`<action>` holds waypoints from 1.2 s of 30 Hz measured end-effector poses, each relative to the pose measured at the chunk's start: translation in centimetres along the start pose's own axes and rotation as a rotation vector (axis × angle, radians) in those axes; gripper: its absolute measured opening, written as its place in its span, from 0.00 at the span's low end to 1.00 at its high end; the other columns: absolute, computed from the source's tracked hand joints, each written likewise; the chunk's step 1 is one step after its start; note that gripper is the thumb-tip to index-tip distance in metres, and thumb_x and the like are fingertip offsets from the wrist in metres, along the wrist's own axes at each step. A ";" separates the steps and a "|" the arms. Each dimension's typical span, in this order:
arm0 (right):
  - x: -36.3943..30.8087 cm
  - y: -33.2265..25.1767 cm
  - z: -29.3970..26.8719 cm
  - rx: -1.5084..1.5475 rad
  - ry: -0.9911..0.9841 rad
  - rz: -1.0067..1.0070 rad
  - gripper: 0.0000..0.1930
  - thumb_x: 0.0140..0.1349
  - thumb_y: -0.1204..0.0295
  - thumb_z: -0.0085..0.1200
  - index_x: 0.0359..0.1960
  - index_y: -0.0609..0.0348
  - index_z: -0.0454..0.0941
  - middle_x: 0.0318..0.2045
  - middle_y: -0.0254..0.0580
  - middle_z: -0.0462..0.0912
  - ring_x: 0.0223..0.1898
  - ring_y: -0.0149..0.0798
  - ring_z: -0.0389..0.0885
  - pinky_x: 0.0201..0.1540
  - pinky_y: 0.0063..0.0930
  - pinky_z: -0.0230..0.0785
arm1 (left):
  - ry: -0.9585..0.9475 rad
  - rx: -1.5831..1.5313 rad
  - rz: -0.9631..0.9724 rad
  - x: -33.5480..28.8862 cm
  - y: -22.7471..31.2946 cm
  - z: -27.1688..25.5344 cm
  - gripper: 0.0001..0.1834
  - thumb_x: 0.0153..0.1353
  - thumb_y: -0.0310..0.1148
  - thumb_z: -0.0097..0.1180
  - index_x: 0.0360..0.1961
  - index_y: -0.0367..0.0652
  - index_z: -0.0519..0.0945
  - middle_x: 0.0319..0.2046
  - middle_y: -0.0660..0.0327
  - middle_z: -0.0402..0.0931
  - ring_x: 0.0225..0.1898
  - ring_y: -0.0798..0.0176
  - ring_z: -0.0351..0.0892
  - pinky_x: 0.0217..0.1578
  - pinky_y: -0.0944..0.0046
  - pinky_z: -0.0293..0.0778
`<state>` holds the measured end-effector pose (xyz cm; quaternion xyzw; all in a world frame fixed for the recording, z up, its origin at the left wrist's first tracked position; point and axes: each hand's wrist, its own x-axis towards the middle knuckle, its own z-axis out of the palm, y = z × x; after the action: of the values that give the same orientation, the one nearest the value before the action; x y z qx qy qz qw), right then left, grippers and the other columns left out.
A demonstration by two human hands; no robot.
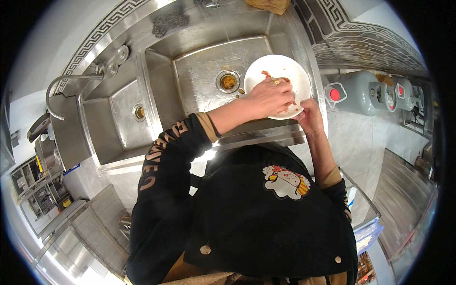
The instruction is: The person mixes raw ground meat with a white powder in a white bowl using their right hand while holding the bowl with the left. They move from the counter to the sink, rinse their hand under running water, and continue mixing the meat until the clip ends.
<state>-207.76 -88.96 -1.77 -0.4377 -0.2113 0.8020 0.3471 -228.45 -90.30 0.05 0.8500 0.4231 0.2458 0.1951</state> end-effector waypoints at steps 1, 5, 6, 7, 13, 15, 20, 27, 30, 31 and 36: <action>-0.2 0.1 0.0 -0.021 0.065 0.032 0.25 0.50 0.73 0.48 0.53 0.67 0.68 0.38 0.47 0.81 0.32 0.35 0.83 0.32 0.28 0.83 | 0.017 0.010 0.010 -0.4 -0.4 -0.3 0.07 0.56 0.39 0.59 0.35 0.53 0.80 0.41 0.64 0.74 0.44 0.58 0.76 0.45 0.56 0.72; -0.4 0.4 1.0 -0.007 0.024 -0.009 0.26 0.51 0.73 0.48 0.54 0.70 0.66 0.40 0.50 0.81 0.33 0.37 0.84 0.31 0.30 0.83 | 0.036 -0.149 -0.163 -0.2 -2.4 -1.5 0.10 0.57 0.37 0.59 0.40 0.51 0.81 0.47 0.62 0.74 0.45 0.55 0.76 0.45 0.58 0.73; -0.4 0.3 1.2 -0.015 0.038 -0.016 0.26 0.51 0.73 0.48 0.54 0.70 0.66 0.40 0.50 0.81 0.32 0.38 0.85 0.31 0.30 0.83 | 0.049 -0.237 -0.209 0.0 -2.7 -1.8 0.11 0.58 0.37 0.59 0.42 0.51 0.80 0.49 0.62 0.74 0.46 0.55 0.76 0.46 0.58 0.73; -0.4 0.2 1.2 -0.016 0.023 -0.026 0.26 0.51 0.73 0.48 0.54 0.71 0.66 0.40 0.51 0.81 0.32 0.38 0.85 0.31 0.31 0.84 | 0.052 -0.318 -0.265 -0.1 -2.8 -2.2 0.16 0.58 0.37 0.59 0.48 0.49 0.79 0.54 0.58 0.73 0.51 0.52 0.75 0.50 0.58 0.72; 0.1 -0.2 -0.1 -0.027 0.007 -0.047 0.24 0.52 0.74 0.47 0.53 0.71 0.67 0.38 0.50 0.82 0.26 0.37 0.84 0.32 0.34 0.84 | -0.170 -0.131 -0.521 -1.5 -2.2 -4.5 0.38 0.51 0.46 0.65 0.60 0.38 0.67 0.57 0.47 0.69 0.57 0.47 0.71 0.56 0.55 0.69; 0.6 0.1 -0.3 -0.001 -0.008 -0.033 0.23 0.52 0.74 0.47 0.52 0.71 0.67 0.36 0.47 0.81 0.25 0.36 0.83 0.32 0.34 0.84 | -0.351 0.053 -0.529 -1.9 -1.6 -4.0 0.42 0.49 0.46 0.67 0.60 0.35 0.64 0.52 0.45 0.73 0.53 0.47 0.74 0.53 0.54 0.71; 0.3 1.2 0.1 -0.024 0.087 0.012 0.21 0.52 0.73 0.48 0.49 0.69 0.69 0.31 0.41 0.79 0.26 0.30 0.80 0.33 0.33 0.84 | -0.253 -0.184 -0.677 -1.4 -0.1 -1.9 0.25 0.50 0.38 0.67 0.45 0.37 0.71 0.36 0.49 0.80 0.41 0.49 0.81 0.45 0.57 0.76; 0.3 1.1 -0.4 0.036 0.039 -0.009 0.19 0.54 0.72 0.48 0.48 0.67 0.70 0.35 0.43 0.79 0.27 0.32 0.78 0.37 0.34 0.83 | 0.220 -0.531 -0.373 0.0 0.3 -1.1 0.18 0.51 0.24 0.64 0.44 0.44 0.76 0.36 0.58 0.77 0.40 0.61 0.79 0.42 0.63 0.75; 0.4 1.4 -0.7 0.070 0.028 0.041 0.18 0.54 0.72 0.47 0.47 0.67 0.70 0.36 0.45 0.80 0.30 0.34 0.80 0.37 0.34 0.82 | 0.009 -0.156 -0.212 -0.3 -0.4 -0.4 0.15 0.52 0.27 0.63 0.42 0.47 0.78 0.35 0.59 0.77 0.40 0.56 0.79 0.41 0.58 0.76; 0.6 1.4 -0.6 0.042 0.048 0.073 0.19 0.54 0.72 0.47 0.48 0.68 0.70 0.39 0.47 0.81 0.36 0.38 0.83 0.35 0.32 0.82 | -0.010 -0.178 -0.232 -0.4 -0.9 -0.2 0.10 0.52 0.30 0.61 0.38 0.49 0.80 0.35 0.61 0.77 0.41 0.52 0.78 0.40 0.54 0.76; -0.5 0.9 0.2 -0.021 0.055 0.035 0.22 0.53 0.72 0.48 0.51 0.66 0.69 0.39 0.45 0.81 0.35 0.36 0.83 0.32 0.27 0.79 | 0.148 -0.130 -0.300 -0.6 -1.9 -0.3 0.09 0.52 0.34 0.63 0.36 0.50 0.82 0.35 0.64 0.78 0.40 0.57 0.79 0.40 0.58 0.76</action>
<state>-208.06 -89.92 -2.00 -0.4668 -0.2026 0.7933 0.3342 -230.15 -89.67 -0.86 0.7425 0.5417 0.3027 0.2523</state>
